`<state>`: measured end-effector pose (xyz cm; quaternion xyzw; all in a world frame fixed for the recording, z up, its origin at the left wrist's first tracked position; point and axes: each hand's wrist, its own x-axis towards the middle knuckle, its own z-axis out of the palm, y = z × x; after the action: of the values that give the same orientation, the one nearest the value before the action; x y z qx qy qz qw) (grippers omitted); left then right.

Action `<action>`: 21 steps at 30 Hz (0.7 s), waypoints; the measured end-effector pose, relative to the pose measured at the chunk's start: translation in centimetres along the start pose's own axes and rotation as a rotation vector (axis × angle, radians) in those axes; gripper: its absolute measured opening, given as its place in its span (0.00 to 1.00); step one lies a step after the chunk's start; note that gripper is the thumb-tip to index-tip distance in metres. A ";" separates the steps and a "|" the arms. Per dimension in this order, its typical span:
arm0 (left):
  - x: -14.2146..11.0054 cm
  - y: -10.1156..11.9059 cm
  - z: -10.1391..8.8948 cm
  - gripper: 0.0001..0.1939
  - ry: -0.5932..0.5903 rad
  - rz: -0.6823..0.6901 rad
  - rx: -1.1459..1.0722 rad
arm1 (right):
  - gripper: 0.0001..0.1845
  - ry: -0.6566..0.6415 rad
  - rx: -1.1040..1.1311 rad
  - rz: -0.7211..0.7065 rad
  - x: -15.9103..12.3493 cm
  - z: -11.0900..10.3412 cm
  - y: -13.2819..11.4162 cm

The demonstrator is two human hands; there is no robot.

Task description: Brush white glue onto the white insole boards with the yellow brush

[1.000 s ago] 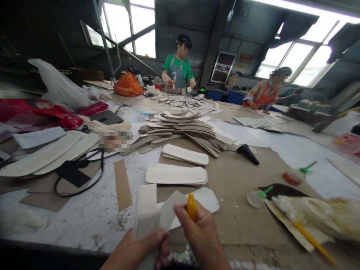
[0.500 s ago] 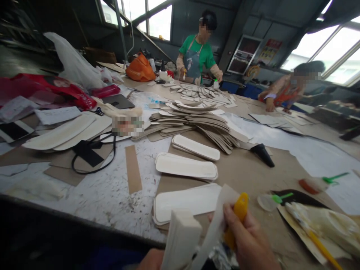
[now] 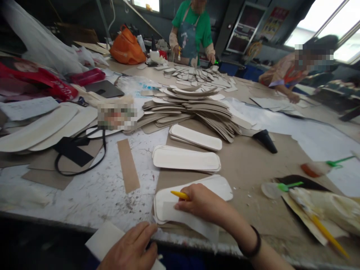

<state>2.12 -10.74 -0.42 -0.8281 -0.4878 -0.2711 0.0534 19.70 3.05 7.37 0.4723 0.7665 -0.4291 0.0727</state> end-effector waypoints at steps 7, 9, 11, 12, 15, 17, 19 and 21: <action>-1.3 -1.3 1.9 0.09 -0.124 -0.053 -0.141 | 0.09 -0.058 -0.270 -0.069 2.5 -0.2 -0.8; -1.0 -0.9 2.8 0.10 -0.063 -0.112 -0.129 | 0.10 -0.055 -0.325 -0.085 2.9 -0.2 -0.6; -0.7 -0.5 3.7 0.11 0.028 -0.184 -0.120 | 0.11 -0.056 -0.384 -0.088 3.2 -0.1 -0.5; -0.6 -0.4 4.0 0.11 0.078 -0.204 -0.123 | 0.11 -0.060 -0.409 -0.090 3.4 0.0 -0.4; 0.0 -0.6 4.1 0.12 0.123 -0.157 -0.123 | 0.11 -0.067 -0.463 -0.096 3.7 0.0 -0.6; 0.5 -1.0 3.5 0.11 0.051 -0.101 -0.089 | 0.11 -0.074 -0.487 -0.096 3.6 0.1 -1.0; 0.7 -1.5 2.8 0.10 -0.050 -0.026 -0.057 | 0.11 -0.081 -0.523 -0.083 3.2 0.0 -1.4; 0.8 -1.9 2.6 0.11 -0.050 0.045 -0.033 | 0.10 -0.081 -0.575 -0.047 2.2 -0.4 -1.2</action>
<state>1.85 -8.18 -2.56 -0.8461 -0.4659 -0.2567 0.0336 17.69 4.56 7.16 0.3969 0.8638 -0.2144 0.2244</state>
